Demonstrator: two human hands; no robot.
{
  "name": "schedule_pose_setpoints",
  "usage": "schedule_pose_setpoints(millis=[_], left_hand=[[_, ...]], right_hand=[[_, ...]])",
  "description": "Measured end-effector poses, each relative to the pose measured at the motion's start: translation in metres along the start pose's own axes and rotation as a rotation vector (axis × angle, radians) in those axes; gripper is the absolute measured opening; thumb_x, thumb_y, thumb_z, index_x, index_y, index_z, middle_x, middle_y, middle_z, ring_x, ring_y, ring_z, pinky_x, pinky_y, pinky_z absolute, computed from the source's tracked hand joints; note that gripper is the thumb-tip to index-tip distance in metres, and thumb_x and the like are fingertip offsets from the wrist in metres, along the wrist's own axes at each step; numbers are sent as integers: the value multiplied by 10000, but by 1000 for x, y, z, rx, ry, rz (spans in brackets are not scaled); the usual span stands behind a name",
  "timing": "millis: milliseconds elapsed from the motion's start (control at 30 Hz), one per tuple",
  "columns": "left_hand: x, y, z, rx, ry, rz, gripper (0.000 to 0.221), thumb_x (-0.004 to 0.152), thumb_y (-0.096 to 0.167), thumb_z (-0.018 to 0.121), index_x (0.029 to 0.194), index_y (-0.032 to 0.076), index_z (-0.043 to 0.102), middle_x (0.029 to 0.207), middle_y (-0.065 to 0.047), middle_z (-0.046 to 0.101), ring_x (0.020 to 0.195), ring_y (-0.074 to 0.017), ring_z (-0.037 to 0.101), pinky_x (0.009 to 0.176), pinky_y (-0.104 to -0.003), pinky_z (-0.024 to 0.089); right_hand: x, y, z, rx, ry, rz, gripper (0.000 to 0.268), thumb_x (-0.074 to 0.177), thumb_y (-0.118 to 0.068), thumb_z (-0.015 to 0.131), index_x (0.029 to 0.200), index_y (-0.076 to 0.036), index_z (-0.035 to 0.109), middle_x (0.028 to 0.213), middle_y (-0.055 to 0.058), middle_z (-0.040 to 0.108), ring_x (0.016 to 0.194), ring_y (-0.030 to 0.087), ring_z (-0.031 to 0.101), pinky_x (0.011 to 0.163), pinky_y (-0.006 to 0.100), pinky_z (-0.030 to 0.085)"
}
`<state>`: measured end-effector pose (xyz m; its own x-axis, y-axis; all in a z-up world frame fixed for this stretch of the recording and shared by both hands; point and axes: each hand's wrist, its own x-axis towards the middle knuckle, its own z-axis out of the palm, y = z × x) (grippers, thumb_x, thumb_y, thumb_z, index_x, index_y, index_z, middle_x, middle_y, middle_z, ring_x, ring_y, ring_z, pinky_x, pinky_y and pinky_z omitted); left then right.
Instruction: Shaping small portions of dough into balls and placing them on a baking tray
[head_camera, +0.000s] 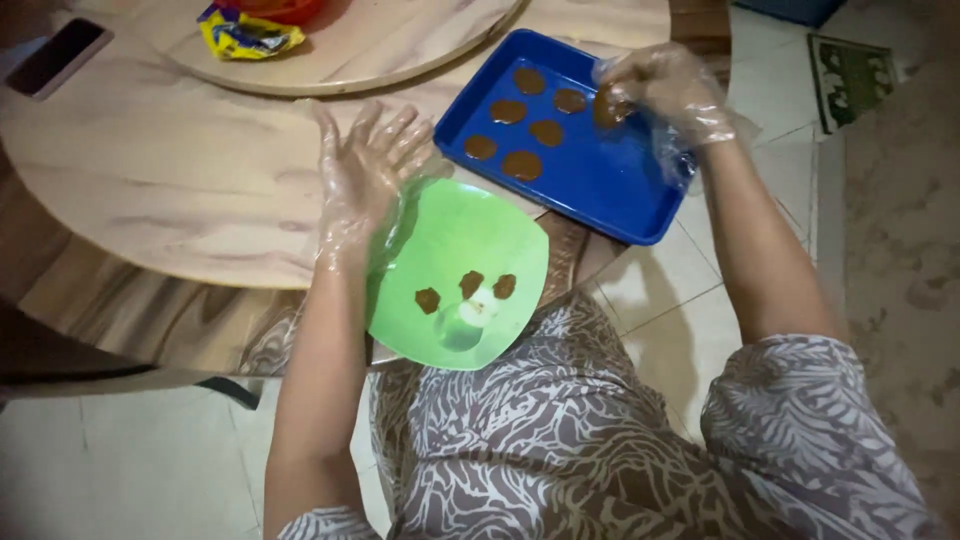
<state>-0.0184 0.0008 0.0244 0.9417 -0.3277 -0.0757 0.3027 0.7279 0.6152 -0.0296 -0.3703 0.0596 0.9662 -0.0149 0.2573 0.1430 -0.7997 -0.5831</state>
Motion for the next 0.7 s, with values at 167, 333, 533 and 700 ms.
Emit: schedule_pose_setpoints(millis=[167,333,533,700], left_hand=[[5,-1,-10,-12,25,24,1112,725,691,500,1570,35,196,1516,-322,424,1256,-452,575,1004,-539,532],[5,-1,-12,-50,60,-12,1063,704,678,546,1521,54,280,1519,-329,421,1305,-482,539,1023,-569,502],[12,-1,-17,-55,59,-10,947,687,665,588,1400,65,419,1489,-325,473,1274,-481,573,1013,-582,513],[13,-2,-20,-73,72,-25,795,667,663,627,1200,76,565,1436,-313,541,1255,-488,598,979,-577,541]], right_hand=[[12,4,13,1,-158,125,211,957,18,647,1012,-137,779,1195,66,751,1058,176,723,831,358,613],[33,75,47,-172,-46,-43,127,896,-15,778,1009,-66,803,1065,125,758,962,259,707,873,402,566],[9,50,25,-316,-13,-195,244,950,-44,725,1183,16,765,1142,225,730,992,404,691,869,487,556],[5,47,27,-516,-143,-403,494,828,-109,824,1305,-45,713,1226,168,736,1050,336,706,861,439,554]])
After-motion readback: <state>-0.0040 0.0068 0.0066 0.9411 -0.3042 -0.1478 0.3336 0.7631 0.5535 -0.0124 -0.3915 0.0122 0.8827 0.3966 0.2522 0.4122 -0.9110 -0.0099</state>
